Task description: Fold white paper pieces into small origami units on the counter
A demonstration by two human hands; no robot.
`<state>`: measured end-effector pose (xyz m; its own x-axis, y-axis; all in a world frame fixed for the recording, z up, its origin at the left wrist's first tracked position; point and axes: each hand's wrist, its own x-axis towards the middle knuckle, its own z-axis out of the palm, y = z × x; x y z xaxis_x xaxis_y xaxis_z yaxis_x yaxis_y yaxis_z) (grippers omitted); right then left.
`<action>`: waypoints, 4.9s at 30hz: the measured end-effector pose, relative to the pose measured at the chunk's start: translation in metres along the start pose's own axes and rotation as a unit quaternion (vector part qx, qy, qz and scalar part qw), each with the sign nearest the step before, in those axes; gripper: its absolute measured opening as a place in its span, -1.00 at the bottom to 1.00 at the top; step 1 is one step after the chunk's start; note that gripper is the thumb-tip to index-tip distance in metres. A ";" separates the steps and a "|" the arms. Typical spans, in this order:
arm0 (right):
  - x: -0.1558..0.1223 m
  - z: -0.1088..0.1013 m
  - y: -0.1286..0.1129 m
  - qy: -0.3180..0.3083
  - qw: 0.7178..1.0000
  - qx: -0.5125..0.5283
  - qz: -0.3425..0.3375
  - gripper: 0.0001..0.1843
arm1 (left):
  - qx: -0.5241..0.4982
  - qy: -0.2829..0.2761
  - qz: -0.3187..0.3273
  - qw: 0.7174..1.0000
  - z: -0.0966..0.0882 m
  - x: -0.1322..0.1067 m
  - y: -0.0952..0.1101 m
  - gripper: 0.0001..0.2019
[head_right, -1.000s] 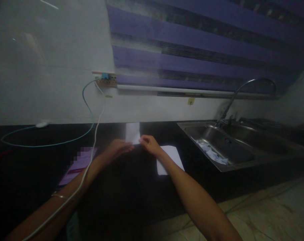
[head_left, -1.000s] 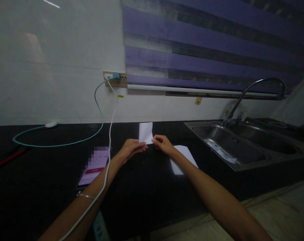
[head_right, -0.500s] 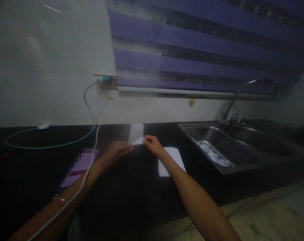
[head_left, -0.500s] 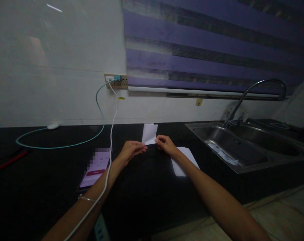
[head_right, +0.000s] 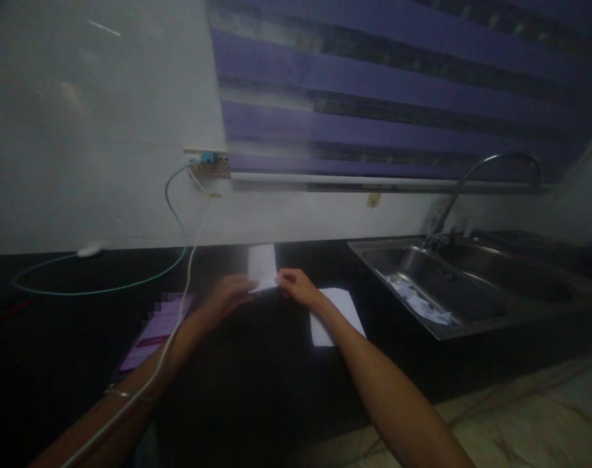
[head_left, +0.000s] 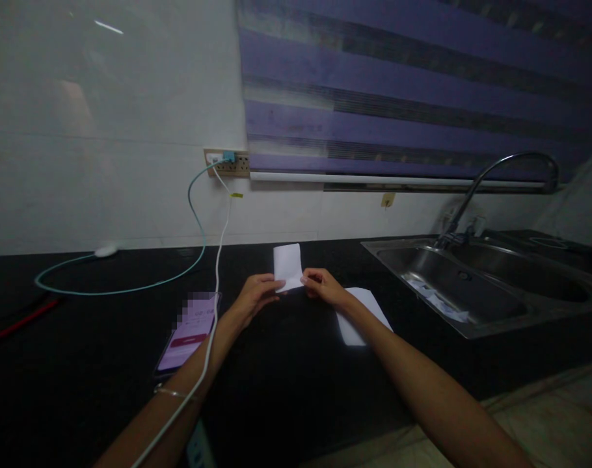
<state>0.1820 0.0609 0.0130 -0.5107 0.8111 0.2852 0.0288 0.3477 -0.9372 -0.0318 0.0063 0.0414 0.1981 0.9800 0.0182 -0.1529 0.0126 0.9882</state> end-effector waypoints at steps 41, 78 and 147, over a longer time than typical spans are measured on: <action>-0.002 0.003 -0.006 0.038 0.999 -0.010 0.025 -0.51 | 0.025 -0.027 0.011 0.999 0.001 0.003 -0.007 -0.78; -0.006 0.008 -0.013 0.014 0.998 0.037 0.056 -0.53 | 0.044 0.089 0.086 0.991 0.007 0.004 -0.002 -0.65; -0.005 0.016 -0.009 -0.033 0.997 0.022 0.072 -0.53 | 0.026 0.129 0.141 0.981 0.001 0.012 -0.007 -0.79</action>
<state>0.1707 0.0464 0.0166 -0.5603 0.8173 0.1342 0.0687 0.2073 -0.9759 -0.0278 0.0175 0.0348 -0.0972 0.9606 0.2605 -0.1150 -0.2709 0.9557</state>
